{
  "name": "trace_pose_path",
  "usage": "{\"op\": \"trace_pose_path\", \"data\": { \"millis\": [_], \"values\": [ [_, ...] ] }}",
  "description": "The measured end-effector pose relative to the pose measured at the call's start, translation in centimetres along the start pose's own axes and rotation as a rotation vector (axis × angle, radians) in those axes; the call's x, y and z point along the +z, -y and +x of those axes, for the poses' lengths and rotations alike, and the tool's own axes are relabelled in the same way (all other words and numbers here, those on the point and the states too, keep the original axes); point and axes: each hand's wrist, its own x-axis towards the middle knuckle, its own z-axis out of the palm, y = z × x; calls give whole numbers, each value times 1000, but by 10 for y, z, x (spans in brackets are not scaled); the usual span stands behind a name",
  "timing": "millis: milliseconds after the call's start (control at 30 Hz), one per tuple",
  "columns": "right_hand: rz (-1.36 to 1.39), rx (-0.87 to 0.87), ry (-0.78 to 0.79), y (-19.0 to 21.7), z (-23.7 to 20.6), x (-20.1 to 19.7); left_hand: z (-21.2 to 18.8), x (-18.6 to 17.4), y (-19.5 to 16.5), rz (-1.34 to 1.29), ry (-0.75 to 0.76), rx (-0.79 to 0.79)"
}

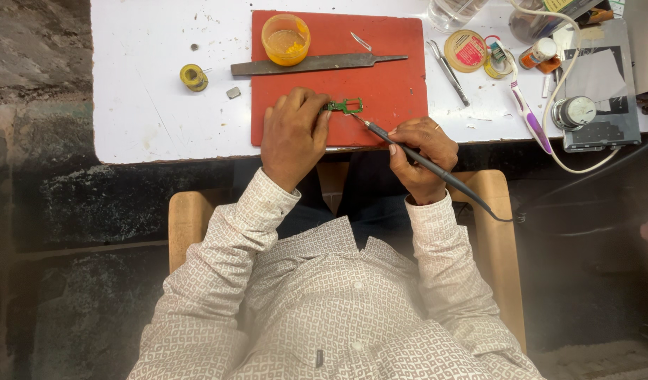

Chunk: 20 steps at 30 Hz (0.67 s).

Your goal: The person cleans a small green circuit board with a toothbrush, then applies flux with a brush. They pick up a soldering iron and solder wire to the board, working on specific connection points.

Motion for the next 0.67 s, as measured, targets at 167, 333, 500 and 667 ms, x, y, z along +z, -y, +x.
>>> {"op": "trace_pose_path", "data": {
  "millis": [167,333,500,667],
  "values": [
    [-6,3,1,1,0,-1,0,0,0,-1,-2,-2],
    [-13,-6,-3,2,1,0,0,1,0,-3,4,-6],
    [17,13,4,-1,-2,-1,1,-1,-2,4,-1,-2],
    [208,173,-123,-8,-15,-5,12,-10,-1,6,3,1]
  ]
}}
